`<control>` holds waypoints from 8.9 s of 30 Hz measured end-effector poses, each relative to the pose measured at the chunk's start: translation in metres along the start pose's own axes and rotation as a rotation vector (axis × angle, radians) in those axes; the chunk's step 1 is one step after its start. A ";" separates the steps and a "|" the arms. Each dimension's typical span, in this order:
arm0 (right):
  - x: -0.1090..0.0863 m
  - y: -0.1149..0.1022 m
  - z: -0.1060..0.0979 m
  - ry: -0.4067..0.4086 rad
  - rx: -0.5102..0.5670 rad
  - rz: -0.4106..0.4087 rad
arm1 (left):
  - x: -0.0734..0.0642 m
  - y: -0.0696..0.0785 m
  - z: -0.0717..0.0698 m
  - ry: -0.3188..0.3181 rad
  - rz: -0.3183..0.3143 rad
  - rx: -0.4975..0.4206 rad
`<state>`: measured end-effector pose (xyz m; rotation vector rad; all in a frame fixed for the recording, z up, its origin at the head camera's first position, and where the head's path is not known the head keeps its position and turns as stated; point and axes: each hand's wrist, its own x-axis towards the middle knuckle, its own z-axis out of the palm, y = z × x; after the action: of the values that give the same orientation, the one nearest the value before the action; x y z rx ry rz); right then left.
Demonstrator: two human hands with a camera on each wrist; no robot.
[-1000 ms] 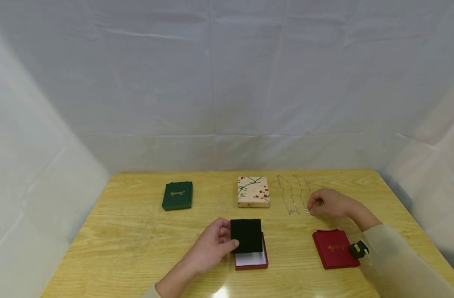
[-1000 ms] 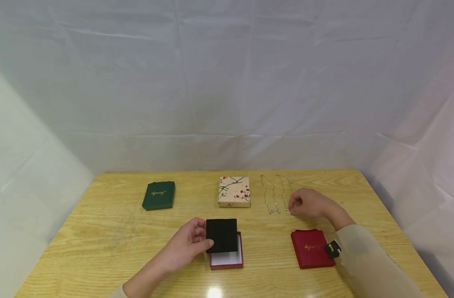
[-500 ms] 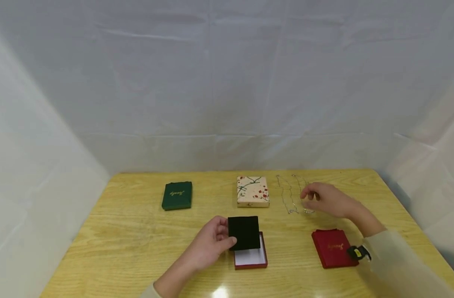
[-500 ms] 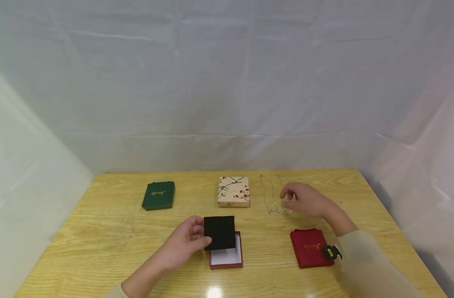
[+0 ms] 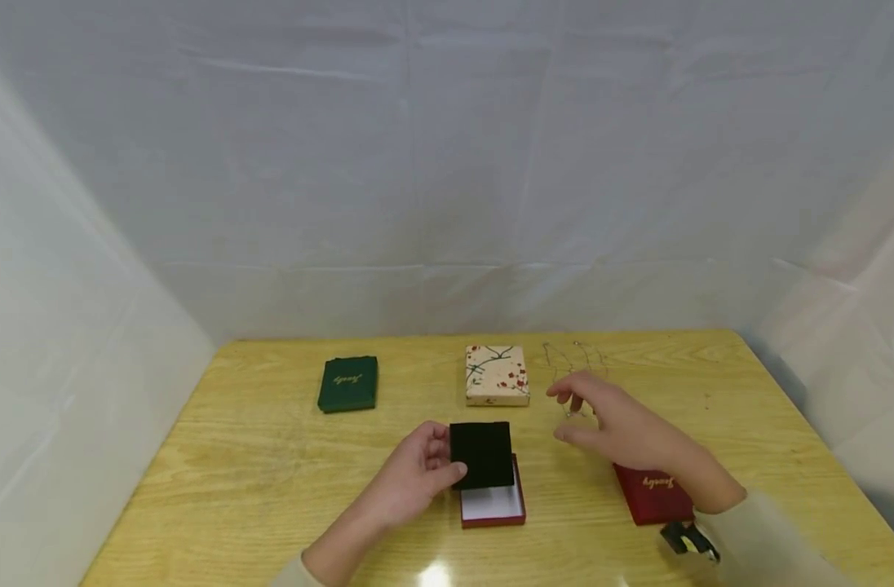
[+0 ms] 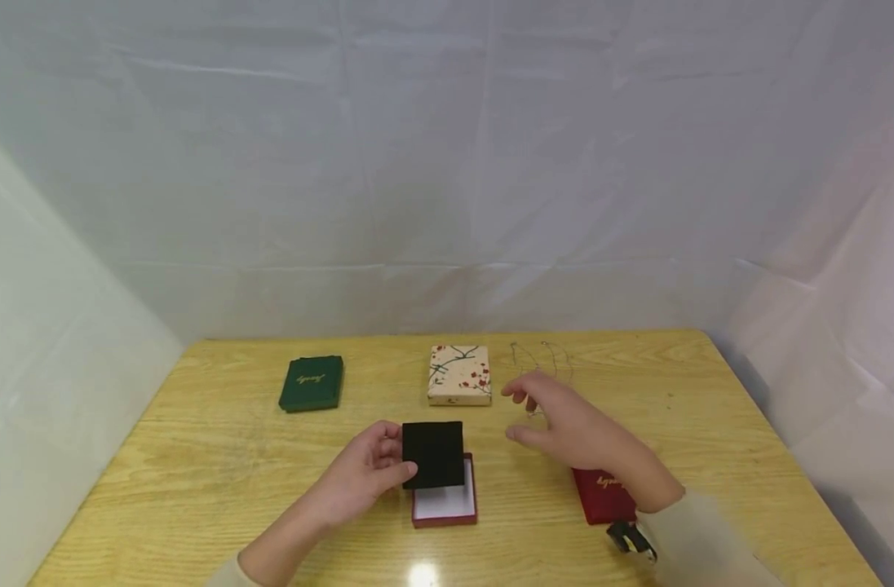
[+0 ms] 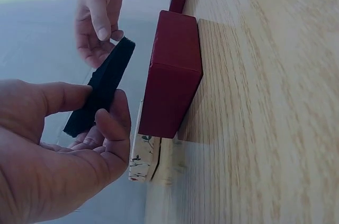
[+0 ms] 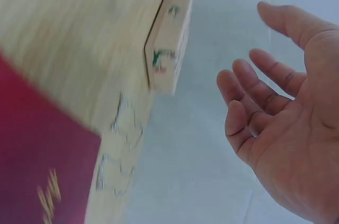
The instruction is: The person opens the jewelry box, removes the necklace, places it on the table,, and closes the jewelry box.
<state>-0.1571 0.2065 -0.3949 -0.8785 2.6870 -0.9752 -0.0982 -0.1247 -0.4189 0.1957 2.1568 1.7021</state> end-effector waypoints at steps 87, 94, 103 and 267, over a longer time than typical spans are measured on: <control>-0.018 -0.032 0.054 -0.062 -0.152 -0.138 | 0.000 -0.011 -0.001 -0.135 0.120 0.542; -0.017 -0.032 0.054 -0.078 -0.154 -0.146 | 0.001 -0.012 -0.001 -0.139 0.141 0.565; -0.015 -0.032 0.059 -0.111 -0.148 -0.121 | 0.000 -0.013 0.000 -0.149 0.165 0.558; -0.096 0.054 -0.019 -0.206 -0.190 0.136 | -0.001 -0.014 -0.002 -0.154 0.157 0.561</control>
<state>-0.1109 0.3052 -0.4197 -0.7681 2.6498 -0.5750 -0.0962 -0.1302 -0.4322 0.6368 2.4966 1.0657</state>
